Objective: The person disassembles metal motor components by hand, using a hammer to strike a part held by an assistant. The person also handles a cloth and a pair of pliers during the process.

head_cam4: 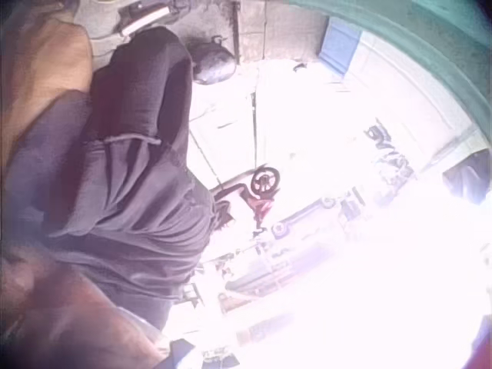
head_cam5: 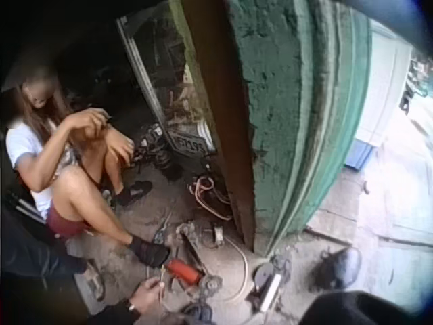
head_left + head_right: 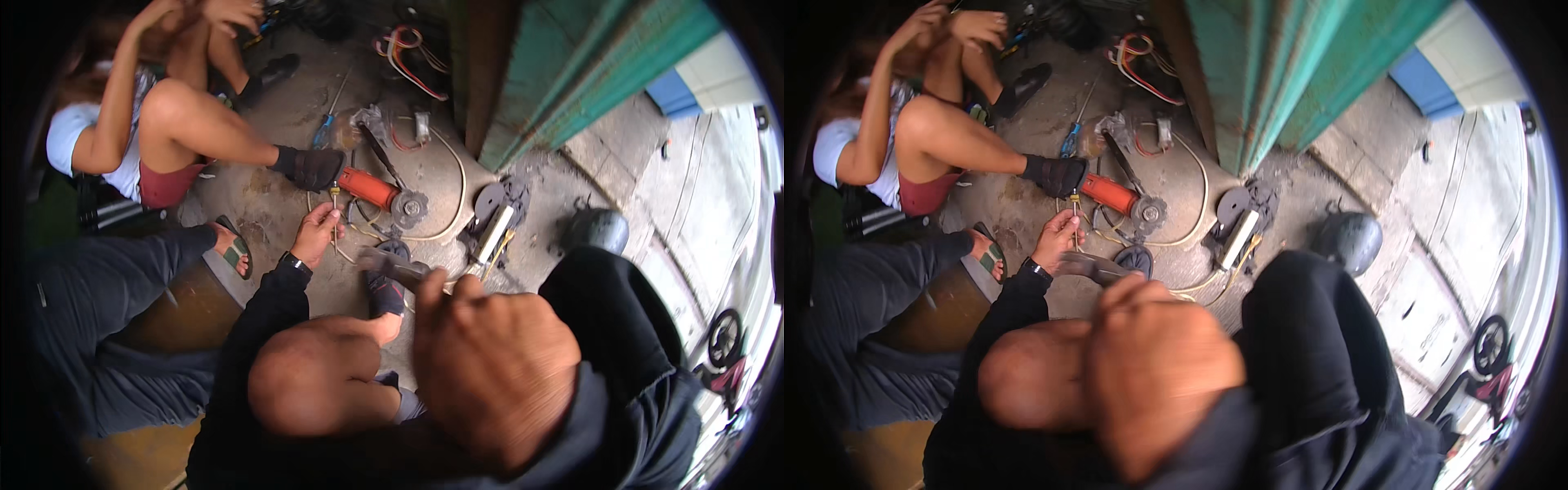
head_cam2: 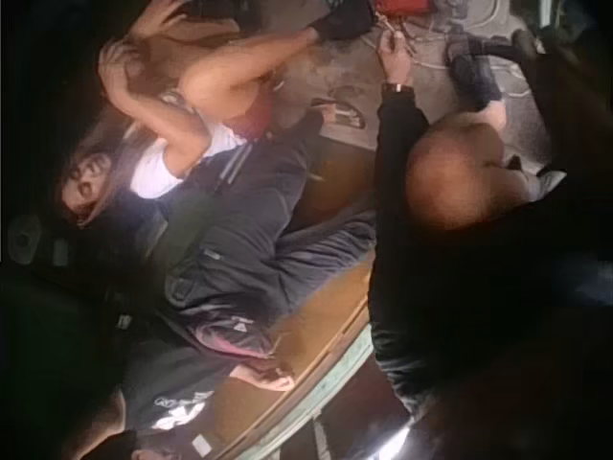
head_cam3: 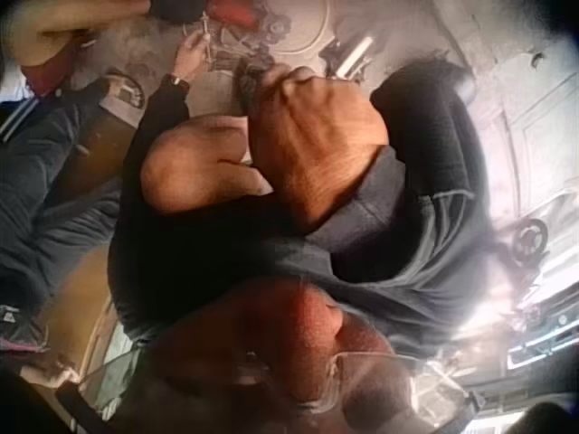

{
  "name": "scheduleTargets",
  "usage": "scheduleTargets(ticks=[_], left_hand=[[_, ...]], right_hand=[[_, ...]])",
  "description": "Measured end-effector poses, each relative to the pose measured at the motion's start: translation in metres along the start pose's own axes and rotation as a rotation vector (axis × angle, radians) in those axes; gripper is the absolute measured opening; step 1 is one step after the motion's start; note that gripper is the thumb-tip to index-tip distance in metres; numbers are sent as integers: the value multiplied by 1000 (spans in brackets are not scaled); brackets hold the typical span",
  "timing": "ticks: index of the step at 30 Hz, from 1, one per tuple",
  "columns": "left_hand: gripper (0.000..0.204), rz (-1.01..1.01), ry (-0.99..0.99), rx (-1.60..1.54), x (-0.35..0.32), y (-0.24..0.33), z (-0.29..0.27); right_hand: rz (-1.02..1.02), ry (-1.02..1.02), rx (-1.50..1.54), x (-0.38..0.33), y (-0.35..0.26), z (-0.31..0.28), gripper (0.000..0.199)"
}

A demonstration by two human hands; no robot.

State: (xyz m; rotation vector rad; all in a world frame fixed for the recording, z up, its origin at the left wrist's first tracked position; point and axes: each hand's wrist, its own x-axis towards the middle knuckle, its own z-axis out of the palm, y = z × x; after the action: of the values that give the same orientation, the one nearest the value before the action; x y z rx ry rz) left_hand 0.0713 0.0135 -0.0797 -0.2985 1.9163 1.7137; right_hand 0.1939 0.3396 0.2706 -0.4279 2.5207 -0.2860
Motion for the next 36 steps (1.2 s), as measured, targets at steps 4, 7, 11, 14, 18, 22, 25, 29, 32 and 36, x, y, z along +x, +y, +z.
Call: scheduleTargets(ticks=[4, 7, 11, 14, 18, 22, 25, 29, 32, 36], left_hand=[[31, 41, 54, -59, -61, 6, -20], [28, 122, -66, -202, -7, 28, 27], [28, 123, -87, -403, 18, 22, 55], [29, 99, -104, -537, 22, -4, 63], [24, 180, -108, -515, 43, -7, 86], [21, 158, -96, -494, 43, -8, 88], [18, 134, -97, -524, 48, -13, 94], [18, 145, -170, -536, 52, -20, 94], [19, 168, -213, -549, 54, -26, 91], [22, 197, -259, -547, 58, -30, 87]], right_hand=[[-129, 17, 217, 56, 51, 93, 29], [22, 163, 516, 63, 99, 138, 38], [198, 264, 649, 86, 113, 151, 32], [205, 316, 767, 103, 109, 150, 26], [290, 129, 800, 138, 116, 118, 25], [257, 90, 738, 156, 111, 121, 29], [241, 109, 743, 161, 109, 123, 27], [272, 114, 776, 163, 109, 121, 28], [259, 120, 803, 166, 106, 119, 27], [242, 126, 734, 171, 90, 105, 27]])
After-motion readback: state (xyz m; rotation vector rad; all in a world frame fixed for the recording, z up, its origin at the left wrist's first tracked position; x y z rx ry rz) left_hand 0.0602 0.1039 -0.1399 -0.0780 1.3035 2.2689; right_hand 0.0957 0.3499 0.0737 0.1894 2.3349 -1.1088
